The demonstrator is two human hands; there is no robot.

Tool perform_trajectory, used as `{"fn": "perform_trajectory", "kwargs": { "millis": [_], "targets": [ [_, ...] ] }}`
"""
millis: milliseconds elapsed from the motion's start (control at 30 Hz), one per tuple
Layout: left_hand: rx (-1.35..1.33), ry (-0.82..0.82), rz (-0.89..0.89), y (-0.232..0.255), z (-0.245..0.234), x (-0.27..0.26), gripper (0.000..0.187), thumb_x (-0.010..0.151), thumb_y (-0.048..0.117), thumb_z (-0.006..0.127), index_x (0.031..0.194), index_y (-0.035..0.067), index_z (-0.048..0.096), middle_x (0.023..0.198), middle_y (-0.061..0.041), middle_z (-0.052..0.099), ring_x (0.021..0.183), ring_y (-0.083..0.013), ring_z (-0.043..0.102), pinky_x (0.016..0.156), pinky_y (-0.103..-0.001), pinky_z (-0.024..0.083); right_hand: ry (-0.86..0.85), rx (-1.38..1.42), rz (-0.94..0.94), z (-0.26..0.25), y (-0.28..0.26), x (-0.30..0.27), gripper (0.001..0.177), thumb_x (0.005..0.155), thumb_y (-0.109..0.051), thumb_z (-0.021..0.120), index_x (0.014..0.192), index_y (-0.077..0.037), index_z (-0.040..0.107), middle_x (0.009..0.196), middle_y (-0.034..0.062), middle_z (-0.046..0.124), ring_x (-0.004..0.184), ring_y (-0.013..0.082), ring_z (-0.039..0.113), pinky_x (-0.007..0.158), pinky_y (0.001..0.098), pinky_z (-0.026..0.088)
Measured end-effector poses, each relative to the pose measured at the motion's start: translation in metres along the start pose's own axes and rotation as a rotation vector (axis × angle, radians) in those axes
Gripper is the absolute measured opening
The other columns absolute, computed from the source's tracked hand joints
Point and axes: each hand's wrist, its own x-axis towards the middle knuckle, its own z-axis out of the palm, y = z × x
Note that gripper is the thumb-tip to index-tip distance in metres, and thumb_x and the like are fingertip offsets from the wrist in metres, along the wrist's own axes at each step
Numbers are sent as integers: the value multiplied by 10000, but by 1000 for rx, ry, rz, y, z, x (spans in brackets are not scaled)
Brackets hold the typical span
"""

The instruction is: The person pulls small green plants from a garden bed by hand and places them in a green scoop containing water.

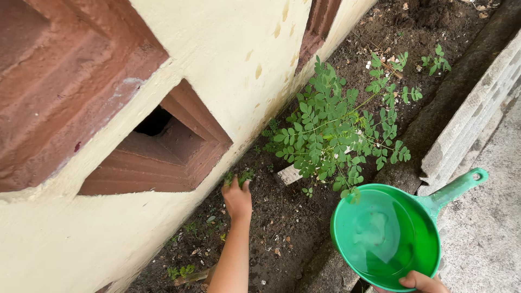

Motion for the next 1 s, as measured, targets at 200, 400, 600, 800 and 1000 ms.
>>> {"fn": "perform_trajectory", "kwargs": {
  "millis": [200,400,600,800,1000],
  "targets": [
    [267,29,429,11,37,25,326,866,146,767,1169,28,742,1275,-226,653,1151,-337,638,824,-434,627,-78,-43,-89,-8,-1,-2,956,629,106,416,1565,-69,338,1354,381,571,1040,569,644,861,630,587],
    [327,15,498,1,49,40,306,765,-83,695,998,77,815,1341,-182,659,1234,-307,636,910,-405,616,-41,2,-95,6,-3,-16,969,615,93,391,1566,-82,326,1409,334,548,1144,544,627,943,664,550],
    [139,32,358,-27,43,41,236,821,14,713,1039,59,790,1188,-214,705,1048,-363,702,914,-454,582,-78,-32,-72,-4,3,-3,952,621,90,417,1556,-75,347,1388,330,567,1134,548,632,943,664,544],
    [-1,207,268,-38,27,28,196,864,46,718,1051,28,775,1030,-244,704,907,-382,716,839,-449,589,-418,-19,-164,-52,14,45,949,685,126,508,1586,-72,288,1405,400,554,1134,644,656,925,741,590],
    [-126,272,232,-43,-1,10,159,918,78,704,1038,0,772,1071,-228,717,871,-346,726,767,-438,585,-51,-44,-65,-14,4,13,941,637,94,420,1561,-68,346,1362,355,585,1094,547,652,912,634,573]
  ]
}}
